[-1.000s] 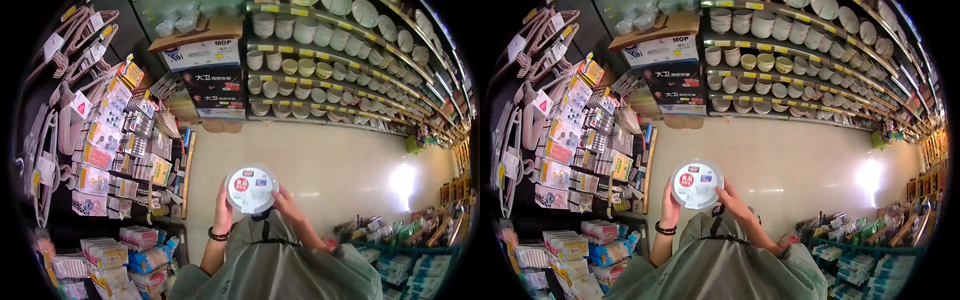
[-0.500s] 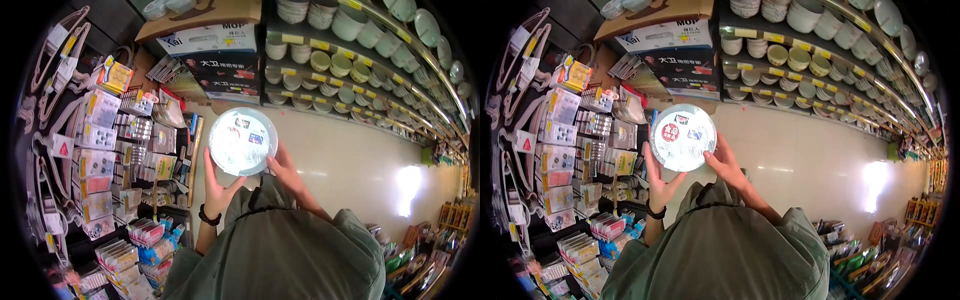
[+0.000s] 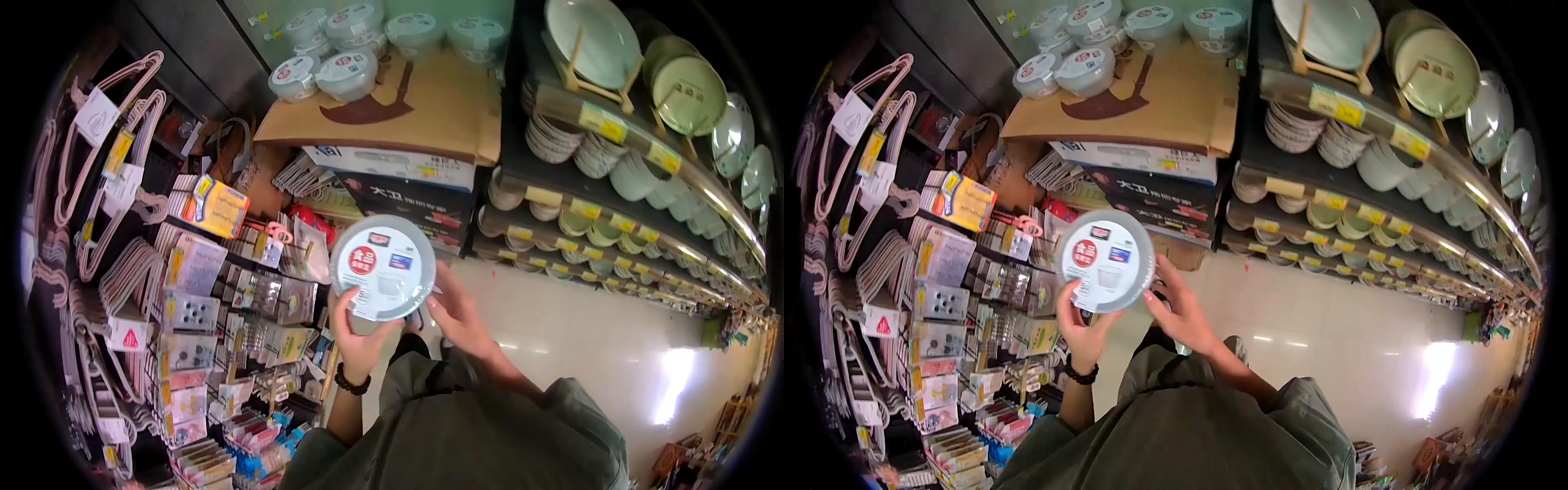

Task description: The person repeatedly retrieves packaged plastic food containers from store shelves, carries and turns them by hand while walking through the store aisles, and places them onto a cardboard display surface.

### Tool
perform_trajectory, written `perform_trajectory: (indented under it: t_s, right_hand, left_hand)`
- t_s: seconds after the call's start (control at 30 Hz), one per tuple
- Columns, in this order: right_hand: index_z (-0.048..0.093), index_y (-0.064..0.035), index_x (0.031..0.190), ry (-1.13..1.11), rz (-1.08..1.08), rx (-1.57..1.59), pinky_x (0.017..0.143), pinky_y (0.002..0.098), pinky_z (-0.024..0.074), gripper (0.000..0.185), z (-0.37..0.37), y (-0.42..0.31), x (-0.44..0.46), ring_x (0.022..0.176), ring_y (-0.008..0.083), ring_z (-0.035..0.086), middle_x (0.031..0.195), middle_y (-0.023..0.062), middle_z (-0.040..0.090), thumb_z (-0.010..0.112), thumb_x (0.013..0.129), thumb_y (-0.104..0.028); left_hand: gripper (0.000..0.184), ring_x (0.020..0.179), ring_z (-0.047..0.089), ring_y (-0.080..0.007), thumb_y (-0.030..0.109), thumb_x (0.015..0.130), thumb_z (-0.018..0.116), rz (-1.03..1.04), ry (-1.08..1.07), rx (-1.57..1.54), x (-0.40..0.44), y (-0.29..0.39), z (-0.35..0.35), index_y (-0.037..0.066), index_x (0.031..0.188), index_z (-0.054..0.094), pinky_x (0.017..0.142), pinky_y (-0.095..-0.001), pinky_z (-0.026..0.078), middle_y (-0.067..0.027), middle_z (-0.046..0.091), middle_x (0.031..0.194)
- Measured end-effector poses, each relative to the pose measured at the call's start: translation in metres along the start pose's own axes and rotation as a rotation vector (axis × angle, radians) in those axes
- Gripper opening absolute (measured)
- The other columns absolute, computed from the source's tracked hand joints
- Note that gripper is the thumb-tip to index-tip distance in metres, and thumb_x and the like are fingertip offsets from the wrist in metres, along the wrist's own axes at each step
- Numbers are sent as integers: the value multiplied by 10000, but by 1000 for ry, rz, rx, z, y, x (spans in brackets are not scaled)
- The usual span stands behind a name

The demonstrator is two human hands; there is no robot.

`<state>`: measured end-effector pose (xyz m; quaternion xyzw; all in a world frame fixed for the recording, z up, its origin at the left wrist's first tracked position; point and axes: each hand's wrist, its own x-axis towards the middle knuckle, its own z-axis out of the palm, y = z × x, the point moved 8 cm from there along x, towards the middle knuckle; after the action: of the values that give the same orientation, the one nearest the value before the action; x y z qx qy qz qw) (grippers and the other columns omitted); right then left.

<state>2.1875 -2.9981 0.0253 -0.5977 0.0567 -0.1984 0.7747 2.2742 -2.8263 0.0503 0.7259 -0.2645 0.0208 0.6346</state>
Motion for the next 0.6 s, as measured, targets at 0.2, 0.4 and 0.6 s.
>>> perform_trajectory:
  t_s: [0.2,0.4,0.6]
  right_hand:
    - [174,-9,1568,-124,-168,-176,1138,434,346,757,46,-24,161,1466,302,303,1591,207,274,622,969,-128]
    - [122,-4,1574,-116,-214,-70,1136,438,337,763,104,-28,362,1454,303,327,1593,221,265,592,996,-167]
    - [96,22,1561,-160,-132,75,1172,395,288,720,134,0,472,1452,307,328,1562,250,297,536,1019,-153]
  left_hand:
    - [766,1194,526,-212,-26,674,861,70,96,-60,180,-25,-28,26,1336,480,1029,-363,430,-104,531,1301]
    - [705,1147,563,-190,-27,706,852,235,210,-110,382,-46,-53,35,1318,508,988,-338,452,-91,577,1259]
    - [690,1144,578,-270,114,687,898,283,308,134,506,-92,-58,48,1279,549,984,-380,454,-134,591,1220]
